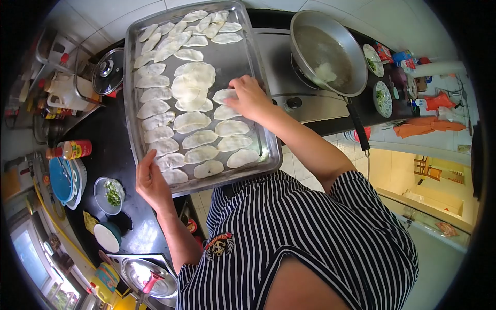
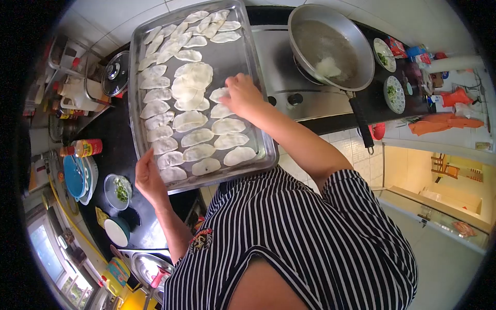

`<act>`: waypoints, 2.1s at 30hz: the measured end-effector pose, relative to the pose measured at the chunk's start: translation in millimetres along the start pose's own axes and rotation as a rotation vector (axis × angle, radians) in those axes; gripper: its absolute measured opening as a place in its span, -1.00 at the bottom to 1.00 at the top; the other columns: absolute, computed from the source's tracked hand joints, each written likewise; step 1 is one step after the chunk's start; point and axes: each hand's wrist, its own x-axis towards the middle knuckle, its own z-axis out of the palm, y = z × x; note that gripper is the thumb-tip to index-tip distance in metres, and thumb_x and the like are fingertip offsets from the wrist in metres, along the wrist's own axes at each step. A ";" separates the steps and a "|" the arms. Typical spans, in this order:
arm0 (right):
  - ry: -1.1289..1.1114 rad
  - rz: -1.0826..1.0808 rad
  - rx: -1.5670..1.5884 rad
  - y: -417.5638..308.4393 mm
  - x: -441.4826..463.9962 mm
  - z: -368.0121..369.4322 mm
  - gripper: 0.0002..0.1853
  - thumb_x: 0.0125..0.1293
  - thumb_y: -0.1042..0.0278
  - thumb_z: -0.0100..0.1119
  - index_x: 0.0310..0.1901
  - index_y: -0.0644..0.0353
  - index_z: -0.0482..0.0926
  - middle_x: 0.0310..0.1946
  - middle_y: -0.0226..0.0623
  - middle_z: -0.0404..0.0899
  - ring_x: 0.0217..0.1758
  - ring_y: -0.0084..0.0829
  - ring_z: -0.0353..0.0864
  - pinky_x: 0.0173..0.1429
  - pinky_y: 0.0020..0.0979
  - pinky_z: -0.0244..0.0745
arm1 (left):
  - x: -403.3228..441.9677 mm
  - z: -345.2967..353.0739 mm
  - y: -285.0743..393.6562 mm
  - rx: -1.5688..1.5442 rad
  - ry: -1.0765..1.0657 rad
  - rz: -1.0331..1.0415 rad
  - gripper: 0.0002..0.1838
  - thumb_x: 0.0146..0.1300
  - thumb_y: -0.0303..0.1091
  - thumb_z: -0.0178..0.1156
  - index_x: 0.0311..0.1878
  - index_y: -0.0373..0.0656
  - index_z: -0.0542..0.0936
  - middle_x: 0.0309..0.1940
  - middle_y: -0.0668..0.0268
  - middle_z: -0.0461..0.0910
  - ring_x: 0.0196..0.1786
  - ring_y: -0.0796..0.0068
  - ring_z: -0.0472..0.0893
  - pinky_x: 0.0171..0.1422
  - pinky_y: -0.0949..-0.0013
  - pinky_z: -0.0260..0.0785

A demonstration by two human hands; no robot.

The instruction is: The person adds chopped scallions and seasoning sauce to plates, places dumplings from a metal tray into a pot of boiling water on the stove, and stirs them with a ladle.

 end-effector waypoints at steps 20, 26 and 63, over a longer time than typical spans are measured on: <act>-0.406 0.326 0.132 -22.9 -44.9 -8.1 -0.35 0.11 0.04 0.41 -0.05 0.48 0.37 -0.12 0.18 0.55 0.02 0.03 0.58 0.11 -0.19 0.46 | 17.7 -24.8 -26.1 0.040 0.087 0.002 -0.77 0.30 -0.62 0.07 -0.10 -0.26 0.69 -0.18 0.22 0.70 -0.11 0.38 0.65 0.06 0.39 0.44; -0.290 0.186 0.021 -44.7 -58.3 -0.1 -0.38 0.10 0.13 0.44 0.02 0.36 0.36 0.09 0.21 0.42 0.18 0.05 0.48 0.21 -0.14 0.40 | 20.2 -18.2 -28.5 -0.005 0.061 0.004 -0.77 0.30 -0.62 0.08 -0.09 -0.26 0.69 -0.18 0.21 0.70 -0.10 0.39 0.66 0.07 0.40 0.44; -0.206 0.351 -0.038 201.2 32.6 -191.8 -0.75 0.20 0.32 0.33 -0.11 0.20 0.62 -0.15 -0.03 0.66 -0.04 -0.08 0.63 0.03 -0.19 0.47 | -2.4 -3.3 -2.8 -0.035 0.102 -0.082 -0.79 0.34 -0.59 0.08 -0.08 -0.33 0.68 -0.18 0.24 0.68 -0.09 0.47 0.65 0.08 0.43 0.47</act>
